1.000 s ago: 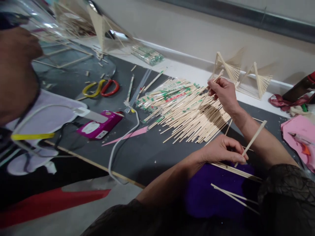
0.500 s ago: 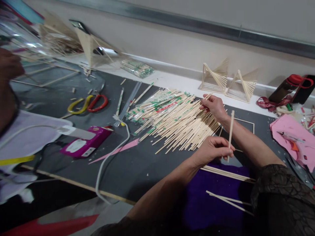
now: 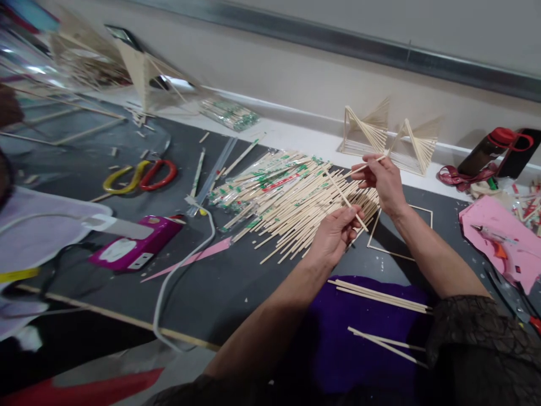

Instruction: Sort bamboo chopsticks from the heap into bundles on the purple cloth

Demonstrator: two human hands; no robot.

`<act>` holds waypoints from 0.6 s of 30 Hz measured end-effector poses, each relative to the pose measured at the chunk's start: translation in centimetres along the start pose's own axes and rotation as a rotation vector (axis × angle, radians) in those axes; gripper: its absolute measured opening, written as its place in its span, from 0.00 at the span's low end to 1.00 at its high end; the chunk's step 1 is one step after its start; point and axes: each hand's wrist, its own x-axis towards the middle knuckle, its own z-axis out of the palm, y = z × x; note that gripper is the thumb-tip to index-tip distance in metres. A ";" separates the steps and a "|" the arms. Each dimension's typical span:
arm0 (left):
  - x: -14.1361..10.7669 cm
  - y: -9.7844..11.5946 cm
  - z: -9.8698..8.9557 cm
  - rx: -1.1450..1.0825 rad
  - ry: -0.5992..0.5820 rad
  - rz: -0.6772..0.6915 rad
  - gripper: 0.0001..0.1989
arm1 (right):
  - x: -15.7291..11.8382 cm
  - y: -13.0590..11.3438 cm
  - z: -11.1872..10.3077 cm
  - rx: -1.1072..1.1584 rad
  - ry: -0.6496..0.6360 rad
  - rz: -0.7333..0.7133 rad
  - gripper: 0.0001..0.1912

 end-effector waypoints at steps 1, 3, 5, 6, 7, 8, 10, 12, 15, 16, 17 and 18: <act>0.2 0.1 -0.1 -0.028 0.009 -0.008 0.22 | -1.0 -0.3 -0.1 -0.005 -0.019 -0.022 0.17; 0.4 0.2 -0.2 -0.086 0.018 -0.035 0.21 | -3.2 -0.8 -0.3 -0.058 -0.068 -0.078 0.18; 0.5 0.5 -0.3 -0.146 0.021 -0.072 0.17 | -5.2 -1.1 -0.6 -0.155 -0.120 -0.151 0.18; 0.5 0.6 -0.3 -0.177 0.021 -0.092 0.15 | -6.0 -1.2 -0.8 -0.230 -0.154 -0.199 0.17; 0.5 0.8 -0.2 -0.207 0.022 -0.112 0.13 | -6.6 -1.2 -1.0 -0.315 -0.192 -0.259 0.17; 0.5 0.9 -0.2 -0.235 0.022 -0.135 0.11 | -7.1 -1.1 -1.3 -0.406 -0.238 -0.325 0.16; 0.4 1.1 0.0 -0.276 0.033 -0.179 0.08 | -7.8 -0.9 -1.8 -0.573 -0.326 -0.448 0.17; 0.3 1.2 0.1 -0.287 0.049 -0.219 0.07 | -8.2 -0.7 -2.4 -0.676 -0.386 -0.530 0.19; 0.2 1.0 0.2 -0.264 0.047 -0.212 0.07 | -8.7 -0.6 -3.0 -0.759 -0.412 -0.595 0.20; 0.2 1.0 0.2 -0.258 0.035 -0.187 0.06 | -8.9 -0.6 -3.1 -0.772 -0.397 -0.617 0.20; 0.2 0.9 0.2 -0.250 0.021 -0.155 0.06 | -9.1 -0.7 -3.2 -0.782 -0.366 -0.634 0.19; 0.2 0.9 0.1 -0.238 0.012 -0.123 0.07 | -9.2 -0.7 -3.2 -0.789 -0.319 -0.644 0.18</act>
